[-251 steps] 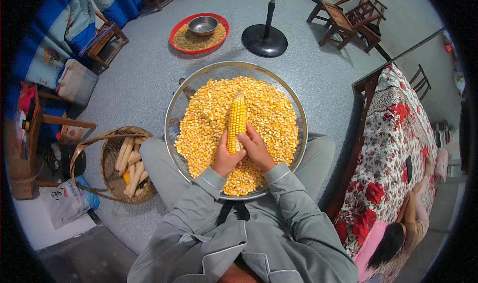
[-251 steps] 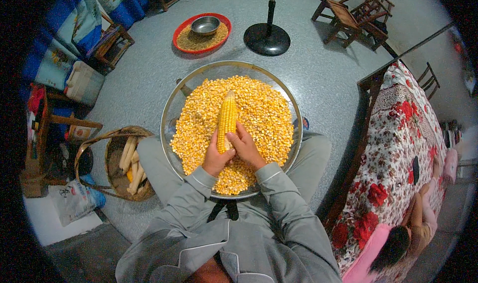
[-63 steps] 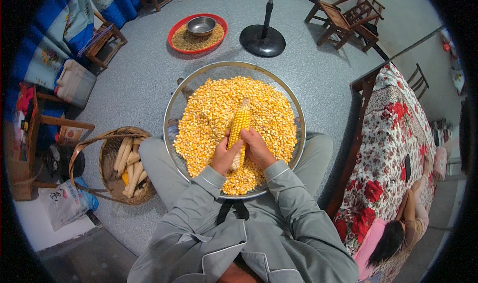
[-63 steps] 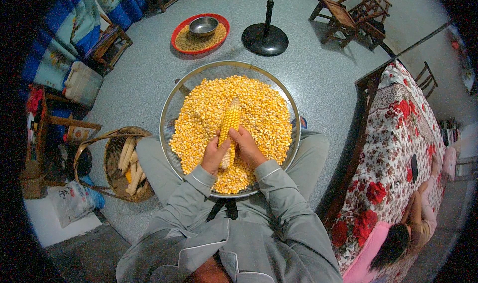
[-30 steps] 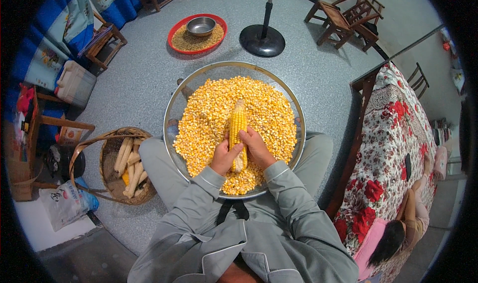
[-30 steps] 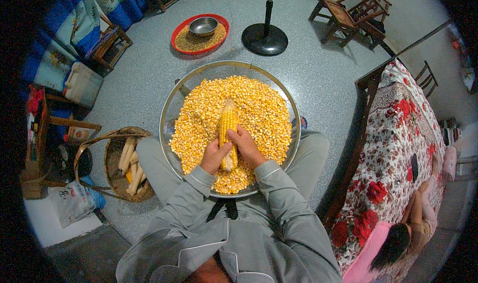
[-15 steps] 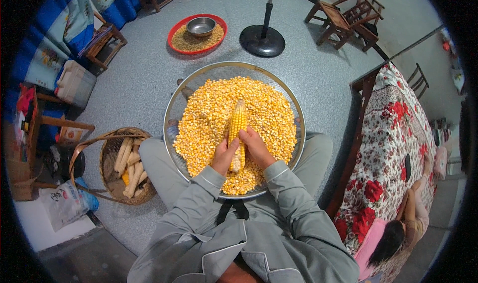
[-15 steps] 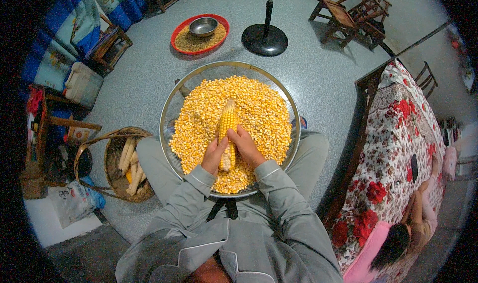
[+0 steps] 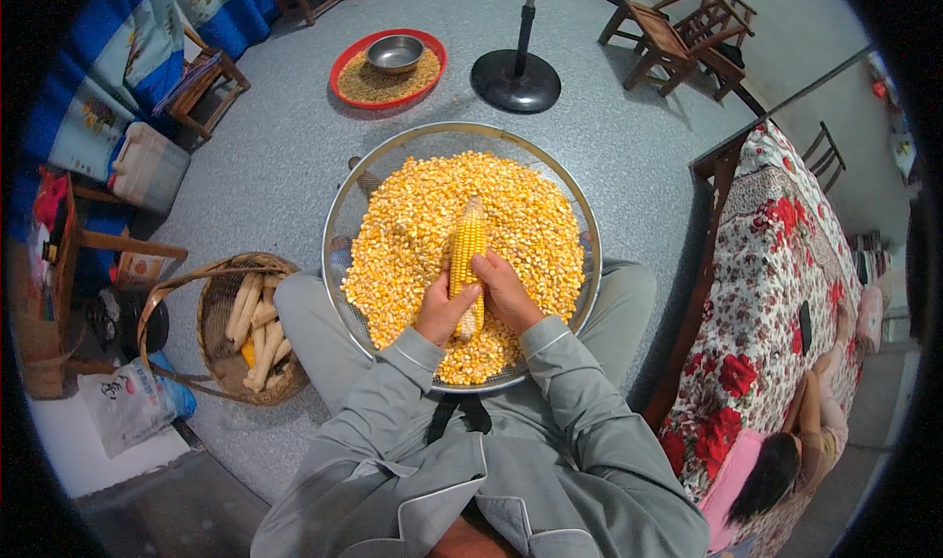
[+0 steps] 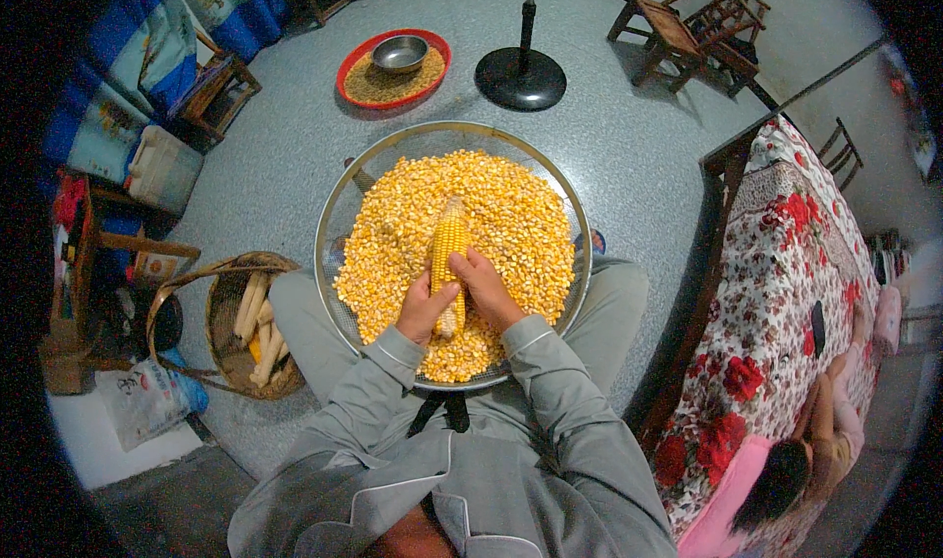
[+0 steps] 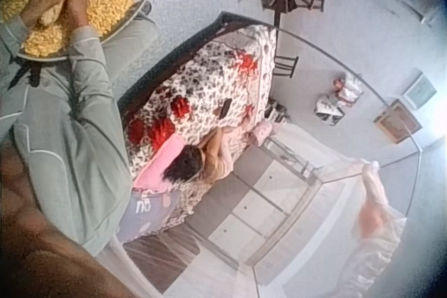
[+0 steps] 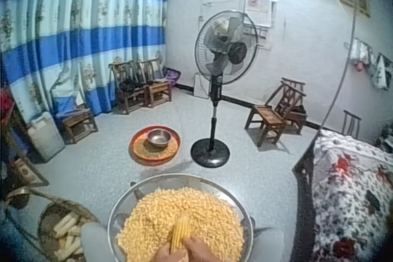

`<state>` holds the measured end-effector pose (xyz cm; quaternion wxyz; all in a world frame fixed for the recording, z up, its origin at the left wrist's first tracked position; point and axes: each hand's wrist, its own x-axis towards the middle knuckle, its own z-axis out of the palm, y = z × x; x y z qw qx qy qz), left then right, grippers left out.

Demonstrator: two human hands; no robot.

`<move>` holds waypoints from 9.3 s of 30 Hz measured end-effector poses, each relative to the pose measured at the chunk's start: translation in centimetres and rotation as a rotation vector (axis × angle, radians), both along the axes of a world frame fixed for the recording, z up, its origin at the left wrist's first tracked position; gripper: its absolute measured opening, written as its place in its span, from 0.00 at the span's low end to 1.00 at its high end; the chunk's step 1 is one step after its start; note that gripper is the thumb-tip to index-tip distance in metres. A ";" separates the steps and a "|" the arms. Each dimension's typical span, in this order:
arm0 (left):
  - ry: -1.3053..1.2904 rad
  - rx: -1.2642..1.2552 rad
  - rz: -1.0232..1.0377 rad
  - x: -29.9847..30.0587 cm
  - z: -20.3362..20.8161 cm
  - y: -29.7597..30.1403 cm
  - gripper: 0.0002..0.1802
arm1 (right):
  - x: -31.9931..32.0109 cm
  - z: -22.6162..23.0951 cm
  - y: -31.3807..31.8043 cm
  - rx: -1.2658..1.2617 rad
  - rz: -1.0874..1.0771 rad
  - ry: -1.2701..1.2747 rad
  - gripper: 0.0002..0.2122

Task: Shucking corn kernels from the cob into a large metal basin.

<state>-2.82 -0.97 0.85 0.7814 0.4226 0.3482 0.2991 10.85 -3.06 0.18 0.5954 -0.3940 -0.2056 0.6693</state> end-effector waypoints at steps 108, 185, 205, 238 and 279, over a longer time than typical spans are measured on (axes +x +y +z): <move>0.308 0.501 0.035 0.7 0.2 -0.9 0.39 | -0.9 1.2 -0.7 -0.006 -0.086 -0.108 0.19; 0.077 0.520 0.206 0.2 1.3 -0.4 0.24 | 0.9 2.9 -0.3 -0.055 -0.385 -0.491 0.14; -0.011 0.003 -0.092 0.3 0.2 -0.2 0.27 | -0.2 1.4 -0.6 -0.128 -0.265 -0.011 0.15; -0.044 -0.089 -0.124 -0.2 -0.9 -0.2 0.18 | -0.1 2.1 -0.8 -0.080 -0.069 0.010 0.16; 0.113 0.055 -0.089 -0.2 -0.3 -0.2 0.23 | -0.8 2.0 -0.6 -0.068 -0.105 -0.035 0.14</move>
